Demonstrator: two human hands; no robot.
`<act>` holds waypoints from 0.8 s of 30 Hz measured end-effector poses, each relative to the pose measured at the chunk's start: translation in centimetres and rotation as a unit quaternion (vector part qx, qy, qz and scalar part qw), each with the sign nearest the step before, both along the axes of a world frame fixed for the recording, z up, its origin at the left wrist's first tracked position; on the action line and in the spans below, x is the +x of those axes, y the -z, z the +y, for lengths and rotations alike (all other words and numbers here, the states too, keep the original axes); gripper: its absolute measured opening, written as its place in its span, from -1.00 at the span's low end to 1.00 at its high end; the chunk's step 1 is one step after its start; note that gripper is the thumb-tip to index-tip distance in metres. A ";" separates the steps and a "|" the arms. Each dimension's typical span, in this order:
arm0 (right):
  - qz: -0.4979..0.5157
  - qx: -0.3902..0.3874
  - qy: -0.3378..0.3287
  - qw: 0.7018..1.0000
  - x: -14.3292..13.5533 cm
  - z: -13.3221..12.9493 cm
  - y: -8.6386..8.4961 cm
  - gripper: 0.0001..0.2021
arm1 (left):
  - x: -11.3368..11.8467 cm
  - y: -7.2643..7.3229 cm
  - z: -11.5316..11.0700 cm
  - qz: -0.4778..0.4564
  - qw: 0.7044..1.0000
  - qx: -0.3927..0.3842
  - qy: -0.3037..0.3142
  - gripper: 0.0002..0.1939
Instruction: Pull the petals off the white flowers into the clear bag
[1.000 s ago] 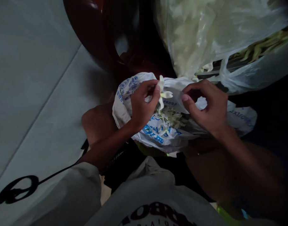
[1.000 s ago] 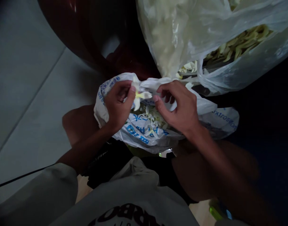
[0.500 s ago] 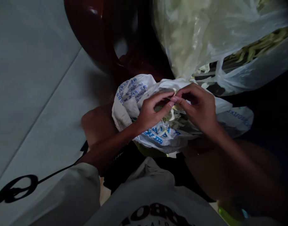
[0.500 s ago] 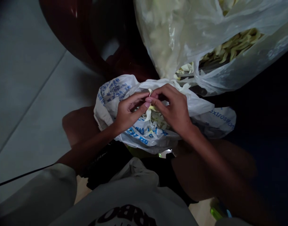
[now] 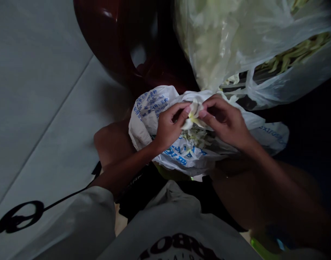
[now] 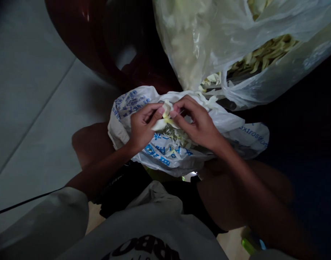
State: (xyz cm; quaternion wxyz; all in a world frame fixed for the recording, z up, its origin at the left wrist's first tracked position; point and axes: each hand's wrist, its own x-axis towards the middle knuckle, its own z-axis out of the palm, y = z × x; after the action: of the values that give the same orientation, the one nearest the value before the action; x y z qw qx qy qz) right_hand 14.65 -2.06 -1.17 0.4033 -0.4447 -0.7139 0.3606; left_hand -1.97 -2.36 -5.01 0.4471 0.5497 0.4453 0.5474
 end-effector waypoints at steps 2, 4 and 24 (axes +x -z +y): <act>0.073 0.019 0.049 0.996 0.4 0.3 -0.4 -0.95 | -0.2 -0.2 0.6 -0.041 0.998 -0.014 -0.052 -0.84; 0.152 0.060 0.120 0.979 0.9 0.7 -1.1 -0.94 | -0.6 -0.3 1.3 -0.096 0.989 -0.029 -0.108 -0.86; -0.141 0.053 -0.028 0.988 0.0 0.1 -1.3 -0.82 | -0.1 -0.1 -0.6 0.078 0.993 0.033 0.079 -0.79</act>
State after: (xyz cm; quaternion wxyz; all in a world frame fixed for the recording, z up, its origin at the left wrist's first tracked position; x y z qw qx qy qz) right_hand 14.68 -1.94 0.15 0.3117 -0.4488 -0.7938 0.2671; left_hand -2.07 -2.97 -4.87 0.4349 0.6383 0.4157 0.4802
